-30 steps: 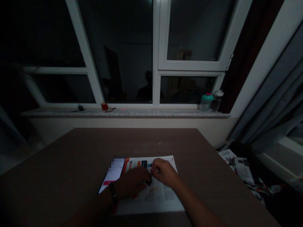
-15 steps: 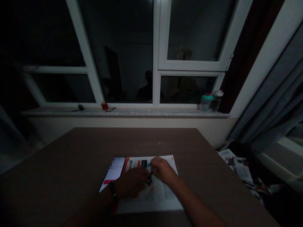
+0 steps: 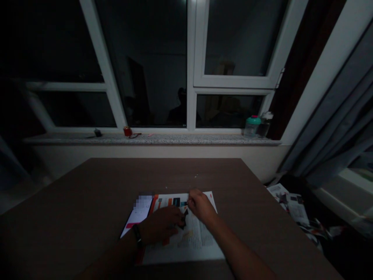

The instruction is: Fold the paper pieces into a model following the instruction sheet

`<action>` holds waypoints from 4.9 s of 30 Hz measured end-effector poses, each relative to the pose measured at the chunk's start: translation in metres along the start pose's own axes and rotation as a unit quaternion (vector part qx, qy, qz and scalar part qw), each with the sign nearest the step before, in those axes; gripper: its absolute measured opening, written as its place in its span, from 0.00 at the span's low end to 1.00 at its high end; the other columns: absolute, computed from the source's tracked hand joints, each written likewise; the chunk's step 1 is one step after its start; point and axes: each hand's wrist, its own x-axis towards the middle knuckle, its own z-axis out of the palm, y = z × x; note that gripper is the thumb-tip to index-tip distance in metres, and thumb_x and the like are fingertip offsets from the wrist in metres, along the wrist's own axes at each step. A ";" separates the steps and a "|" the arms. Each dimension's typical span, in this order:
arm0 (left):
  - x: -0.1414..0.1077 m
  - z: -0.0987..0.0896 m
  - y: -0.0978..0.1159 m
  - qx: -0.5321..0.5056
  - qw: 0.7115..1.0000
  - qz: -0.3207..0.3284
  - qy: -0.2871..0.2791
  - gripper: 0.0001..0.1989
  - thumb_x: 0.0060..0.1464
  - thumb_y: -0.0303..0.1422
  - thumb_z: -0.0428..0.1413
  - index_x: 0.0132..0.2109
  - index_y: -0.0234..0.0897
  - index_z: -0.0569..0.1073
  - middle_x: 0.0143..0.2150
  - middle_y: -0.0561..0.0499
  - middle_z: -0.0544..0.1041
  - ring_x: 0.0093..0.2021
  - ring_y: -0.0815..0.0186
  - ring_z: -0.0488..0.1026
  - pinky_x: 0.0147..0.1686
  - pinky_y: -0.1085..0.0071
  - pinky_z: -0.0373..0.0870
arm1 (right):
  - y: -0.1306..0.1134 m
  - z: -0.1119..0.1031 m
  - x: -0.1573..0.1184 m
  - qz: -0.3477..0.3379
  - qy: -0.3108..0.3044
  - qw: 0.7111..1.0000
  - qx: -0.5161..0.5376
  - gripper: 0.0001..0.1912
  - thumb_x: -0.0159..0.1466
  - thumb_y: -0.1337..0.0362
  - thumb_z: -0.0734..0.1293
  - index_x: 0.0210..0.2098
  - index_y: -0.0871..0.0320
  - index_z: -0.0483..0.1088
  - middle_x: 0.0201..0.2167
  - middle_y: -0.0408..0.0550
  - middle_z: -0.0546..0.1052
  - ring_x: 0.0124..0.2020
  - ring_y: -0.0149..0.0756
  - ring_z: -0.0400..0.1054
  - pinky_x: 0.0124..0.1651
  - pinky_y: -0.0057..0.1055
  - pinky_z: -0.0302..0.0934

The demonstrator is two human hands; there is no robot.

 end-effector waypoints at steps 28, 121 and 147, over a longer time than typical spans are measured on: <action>-0.001 0.004 0.001 -0.035 0.998 -0.041 0.024 0.18 0.53 0.23 0.58 0.51 0.41 0.69 0.59 0.48 0.70 0.59 0.57 0.65 0.58 0.62 0.61 | 0.005 -0.003 -0.012 0.017 -0.061 0.994 0.093 0.08 0.54 0.76 0.65 0.28 0.57 0.65 0.28 0.40 0.70 0.29 0.31 0.63 0.33 0.24 0.54; -0.002 0.006 -0.005 -0.016 0.999 0.010 0.032 0.17 0.59 0.32 0.57 0.55 0.44 0.72 0.58 0.48 0.71 0.57 0.57 0.67 0.56 0.60 0.63 | 0.002 -0.006 -0.008 0.058 0.047 0.997 0.022 0.06 0.60 0.70 0.64 0.27 0.56 0.64 0.27 0.43 0.70 0.30 0.33 0.64 0.34 0.27 0.54; -0.003 0.007 -0.006 0.017 0.999 -0.010 0.041 0.20 0.57 0.30 0.59 0.56 0.44 0.69 0.59 0.48 0.70 0.57 0.54 0.67 0.55 0.59 0.64 | 0.003 -0.017 -0.016 0.055 -0.172 0.956 0.230 0.15 0.49 0.70 0.70 0.18 0.58 0.58 0.22 0.37 0.68 0.22 0.25 0.58 0.25 0.21 0.50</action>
